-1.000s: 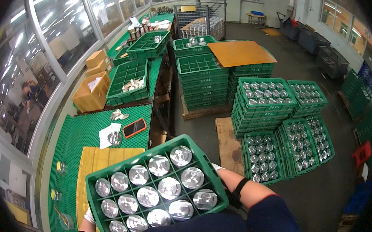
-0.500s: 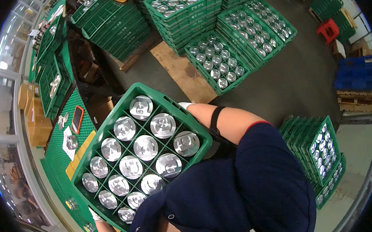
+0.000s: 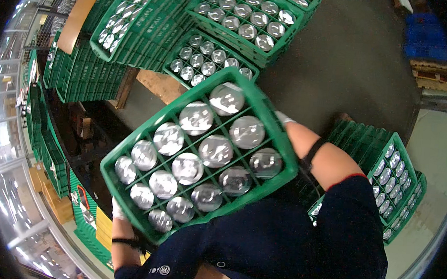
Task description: Inspecting metal engine pistons using a dial gauge fixture and sorting them into plastic crates.
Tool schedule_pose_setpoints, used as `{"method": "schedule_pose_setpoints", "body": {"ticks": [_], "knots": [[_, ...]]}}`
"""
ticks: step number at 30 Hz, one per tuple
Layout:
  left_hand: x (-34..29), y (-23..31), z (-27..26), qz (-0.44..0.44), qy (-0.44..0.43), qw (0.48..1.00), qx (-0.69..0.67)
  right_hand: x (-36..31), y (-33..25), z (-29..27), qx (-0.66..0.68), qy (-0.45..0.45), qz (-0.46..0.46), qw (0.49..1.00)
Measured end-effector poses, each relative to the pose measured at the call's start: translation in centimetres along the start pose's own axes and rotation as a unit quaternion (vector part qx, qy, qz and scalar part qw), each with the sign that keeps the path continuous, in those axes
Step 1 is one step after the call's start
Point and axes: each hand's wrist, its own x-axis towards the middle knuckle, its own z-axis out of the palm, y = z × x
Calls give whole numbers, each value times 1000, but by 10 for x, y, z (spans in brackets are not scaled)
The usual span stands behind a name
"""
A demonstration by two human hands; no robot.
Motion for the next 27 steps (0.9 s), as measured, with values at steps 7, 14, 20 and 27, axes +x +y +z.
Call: {"method": "schedule_pose_setpoints", "body": {"ticks": [7, 14, 20, 27], "knots": [[125, 93, 179, -8, -47, 995, 85, -14, -57, -269, 76, 60, 9, 995], [258, 124, 392, -38, -123, 973, 194, -11, 47, -294, 175, 151, 14, 973], [319, 87, 501, -64, -154, 950, 265, 37, 110, -256, 237, 201, 44, 950], [226, 73, 597, -23, -250, 907, 337, 54, 174, -242, 271, 247, 90, 926]]}}
